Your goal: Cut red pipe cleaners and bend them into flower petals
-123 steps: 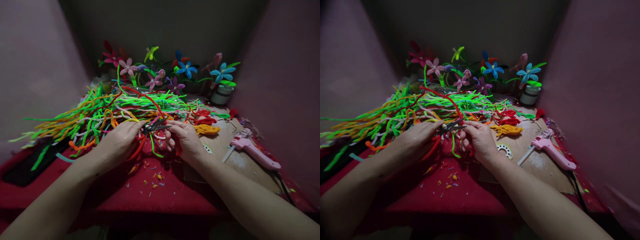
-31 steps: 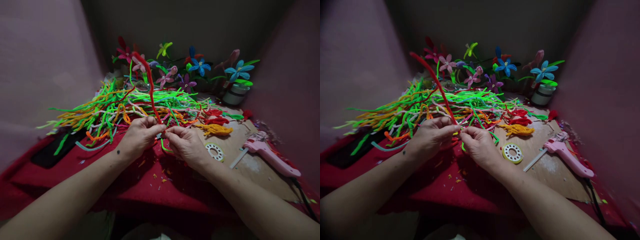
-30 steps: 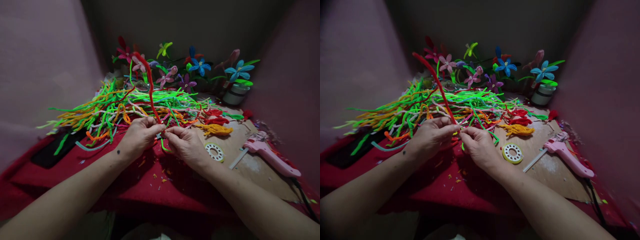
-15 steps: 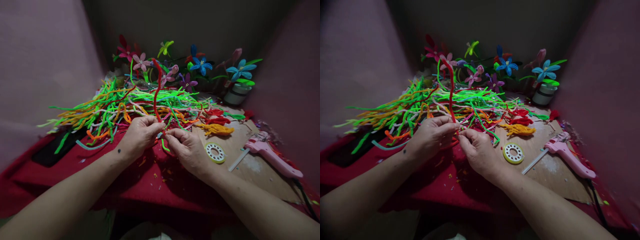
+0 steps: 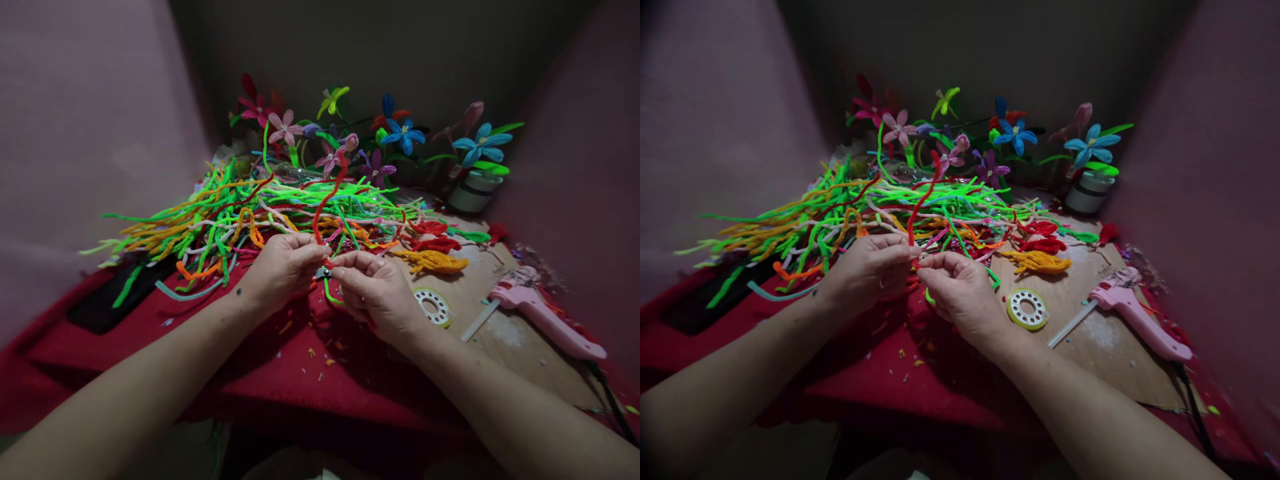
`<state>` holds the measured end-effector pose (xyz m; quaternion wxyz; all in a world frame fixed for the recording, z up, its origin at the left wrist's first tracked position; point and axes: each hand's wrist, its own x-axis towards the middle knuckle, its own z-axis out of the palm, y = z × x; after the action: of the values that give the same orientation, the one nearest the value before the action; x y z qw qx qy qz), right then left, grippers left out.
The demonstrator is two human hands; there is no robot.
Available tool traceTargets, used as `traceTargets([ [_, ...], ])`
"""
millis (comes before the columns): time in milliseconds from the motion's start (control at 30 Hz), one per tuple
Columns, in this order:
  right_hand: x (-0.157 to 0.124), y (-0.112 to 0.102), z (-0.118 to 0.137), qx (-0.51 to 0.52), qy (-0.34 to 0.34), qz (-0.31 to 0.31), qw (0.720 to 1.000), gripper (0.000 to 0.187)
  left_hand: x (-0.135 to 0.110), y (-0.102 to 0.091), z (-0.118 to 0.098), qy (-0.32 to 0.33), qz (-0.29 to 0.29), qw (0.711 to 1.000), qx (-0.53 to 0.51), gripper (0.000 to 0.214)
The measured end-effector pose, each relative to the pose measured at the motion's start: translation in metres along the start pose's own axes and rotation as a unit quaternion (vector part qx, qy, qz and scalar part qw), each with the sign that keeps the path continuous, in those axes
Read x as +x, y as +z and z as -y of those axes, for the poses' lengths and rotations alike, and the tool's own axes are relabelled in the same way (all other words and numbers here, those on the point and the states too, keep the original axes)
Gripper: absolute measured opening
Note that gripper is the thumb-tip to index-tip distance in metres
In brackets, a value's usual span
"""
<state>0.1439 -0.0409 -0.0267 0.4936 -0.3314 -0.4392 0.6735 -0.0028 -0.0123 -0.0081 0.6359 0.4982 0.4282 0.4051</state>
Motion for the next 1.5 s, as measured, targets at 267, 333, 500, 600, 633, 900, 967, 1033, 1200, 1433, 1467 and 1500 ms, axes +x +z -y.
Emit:
traceTargets([
  [267, 0.003, -0.003, -0.004, 0.065, 0.037, -0.021, 0.997, 0.01, -0.001, 0.005, 0.001, -0.001, -0.03, 0.999, 0.015, 0.031],
  [333, 0.003, -0.004, -0.004, 0.087, 0.054, -0.007, 0.995, 0.009, 0.002, 0.003, 0.001, -0.011, 0.009, 1.0, 0.016, 0.033],
  [500, 0.006, -0.009, 0.0, 0.134, 0.048, -0.009, 0.99, 0.015, 0.004, -0.019, -0.013, 0.07, 0.01, 0.966, 0.25, 0.032],
  [600, 0.01, -0.012, 0.005, 0.144, 0.017, -0.024, 0.989, 0.022, 0.004, -0.038, -0.021, 0.106, 0.048, 0.88, 0.46, 0.02],
  [633, 0.011, -0.013, 0.006, 0.142, 0.009, -0.031, 0.989, 0.021, 0.004, -0.043, -0.021, 0.104, 0.064, 0.844, 0.523, 0.017],
  [900, 0.015, -0.018, 0.007, 0.127, -0.026, -0.067, 0.989, 0.013, 0.011, -0.051, 0.001, 0.135, 0.094, 0.63, 0.759, 0.014],
  [967, 0.014, -0.018, 0.007, 0.129, -0.033, -0.072, 0.989, 0.012, 0.011, -0.053, -0.001, 0.143, 0.093, 0.62, 0.766, 0.007],
  [1033, 0.014, -0.018, 0.007, 0.133, -0.043, -0.074, 0.987, 0.01, 0.008, -0.056, -0.007, 0.153, 0.084, 0.632, 0.755, 0.008],
  [1200, 0.016, -0.02, 0.01, 0.142, -0.054, -0.066, 0.986, 0.008, 0.003, -0.062, -0.019, 0.149, -0.013, 0.663, 0.733, 0.012],
  [1433, 0.018, -0.02, 0.01, 0.12, -0.075, -0.106, 0.984, 0.011, 0.001, -0.052, -0.008, 0.211, -0.01, 0.637, 0.741, 0.011],
  [1467, 0.018, -0.02, 0.01, 0.115, -0.076, -0.108, 0.985, 0.011, 0.001, -0.05, -0.005, 0.203, -0.013, 0.624, 0.754, 0.011],
  [1500, 0.017, -0.019, 0.011, 0.11, -0.077, -0.111, 0.985, 0.011, 0.0, -0.049, -0.004, 0.197, -0.016, 0.612, 0.766, 0.01],
])
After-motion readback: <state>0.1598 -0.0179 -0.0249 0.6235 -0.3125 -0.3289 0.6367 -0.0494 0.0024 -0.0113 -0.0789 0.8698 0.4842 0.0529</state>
